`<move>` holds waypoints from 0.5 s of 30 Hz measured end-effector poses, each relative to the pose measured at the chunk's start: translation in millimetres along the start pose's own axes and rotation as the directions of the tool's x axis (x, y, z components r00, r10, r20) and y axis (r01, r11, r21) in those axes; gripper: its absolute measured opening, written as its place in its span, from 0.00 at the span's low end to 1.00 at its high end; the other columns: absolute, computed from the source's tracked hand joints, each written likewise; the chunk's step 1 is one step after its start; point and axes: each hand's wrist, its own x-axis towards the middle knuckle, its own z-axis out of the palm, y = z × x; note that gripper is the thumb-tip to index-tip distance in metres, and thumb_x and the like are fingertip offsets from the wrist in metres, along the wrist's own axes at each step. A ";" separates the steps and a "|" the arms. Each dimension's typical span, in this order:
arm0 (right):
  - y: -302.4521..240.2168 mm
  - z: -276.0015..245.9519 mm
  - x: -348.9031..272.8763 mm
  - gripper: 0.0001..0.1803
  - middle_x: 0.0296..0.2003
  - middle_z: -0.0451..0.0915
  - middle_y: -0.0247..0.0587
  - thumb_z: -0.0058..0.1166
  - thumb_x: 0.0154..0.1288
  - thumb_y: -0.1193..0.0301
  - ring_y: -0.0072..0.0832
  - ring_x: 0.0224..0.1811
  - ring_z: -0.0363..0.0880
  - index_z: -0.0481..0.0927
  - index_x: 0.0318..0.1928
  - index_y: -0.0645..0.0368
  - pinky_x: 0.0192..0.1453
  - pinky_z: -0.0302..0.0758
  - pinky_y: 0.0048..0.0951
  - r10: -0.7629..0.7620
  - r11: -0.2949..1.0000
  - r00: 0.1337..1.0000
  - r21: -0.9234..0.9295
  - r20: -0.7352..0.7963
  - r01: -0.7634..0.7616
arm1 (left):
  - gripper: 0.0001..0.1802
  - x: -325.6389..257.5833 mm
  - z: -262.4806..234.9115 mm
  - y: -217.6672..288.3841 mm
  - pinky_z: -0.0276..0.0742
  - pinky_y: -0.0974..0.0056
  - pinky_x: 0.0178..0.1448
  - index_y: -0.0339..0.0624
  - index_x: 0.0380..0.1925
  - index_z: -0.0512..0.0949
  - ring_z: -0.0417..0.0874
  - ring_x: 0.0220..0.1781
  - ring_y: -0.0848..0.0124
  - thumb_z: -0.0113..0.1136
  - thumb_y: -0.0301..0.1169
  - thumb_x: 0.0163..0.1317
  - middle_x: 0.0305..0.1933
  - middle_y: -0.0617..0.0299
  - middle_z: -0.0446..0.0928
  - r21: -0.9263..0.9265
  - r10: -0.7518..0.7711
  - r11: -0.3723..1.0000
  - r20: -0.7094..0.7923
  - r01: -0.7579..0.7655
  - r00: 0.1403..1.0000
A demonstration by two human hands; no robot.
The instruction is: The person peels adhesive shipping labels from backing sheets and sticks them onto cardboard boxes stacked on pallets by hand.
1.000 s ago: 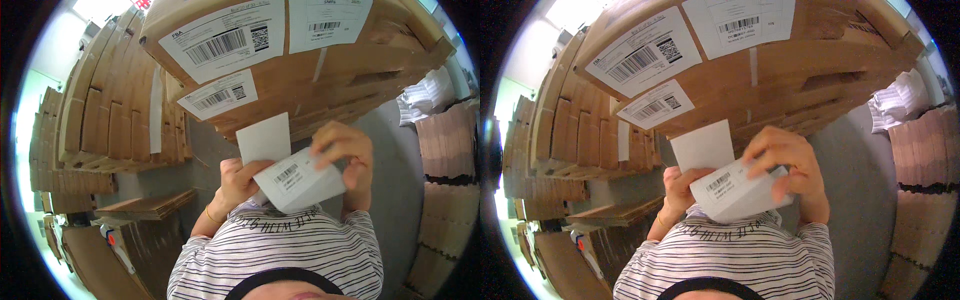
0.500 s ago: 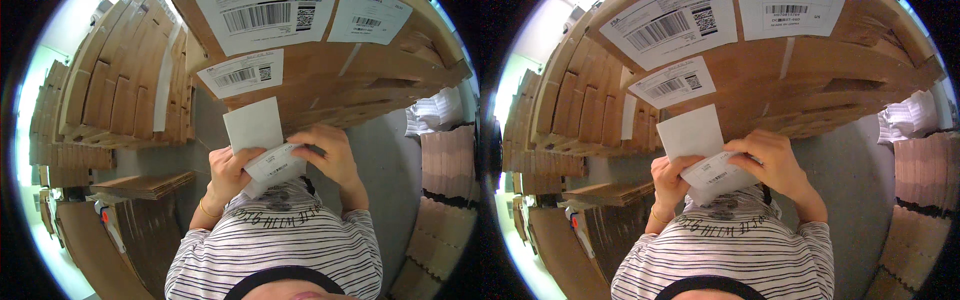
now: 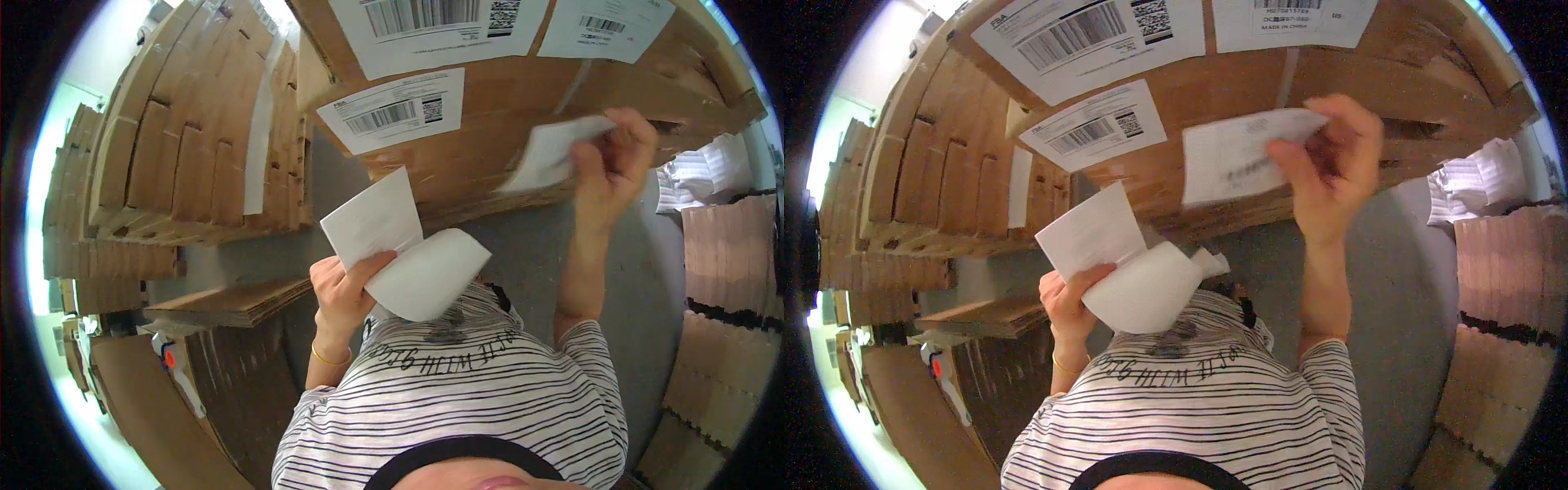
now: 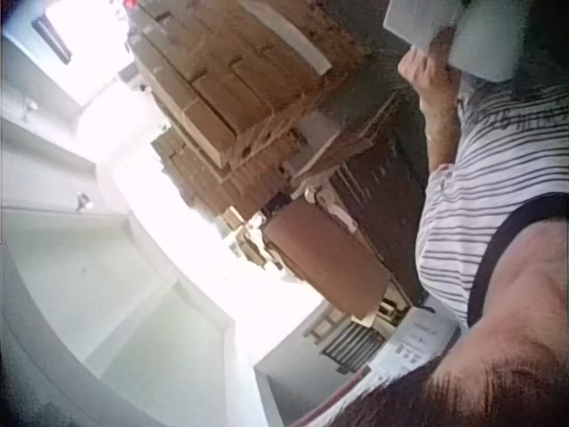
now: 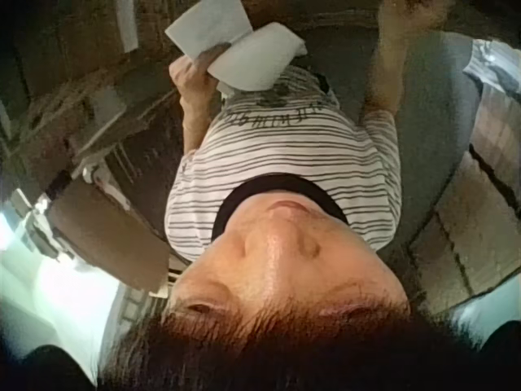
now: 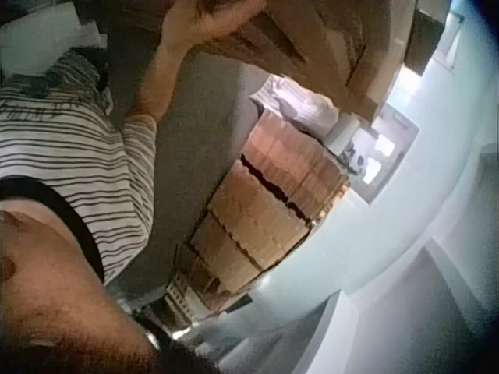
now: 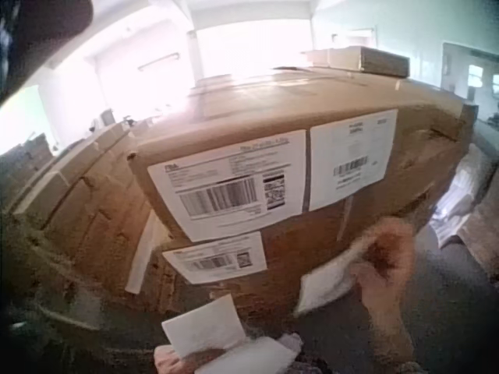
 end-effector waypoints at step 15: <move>22.6 32.1 19.0 0.32 0.37 0.79 0.43 0.70 0.50 0.81 0.27 0.35 0.83 0.65 0.52 0.61 0.37 0.80 0.26 -0.241 0.919 0.969 -0.311 0.045 0.243 | 0.21 -1.9 -1.1 -5.9 0.69 0.67 0.24 0.43 0.33 0.84 0.76 0.19 0.66 0.60 0.21 0.32 0.23 0.59 0.78 0.005 0.026 1.000 0.037 -0.026 0.999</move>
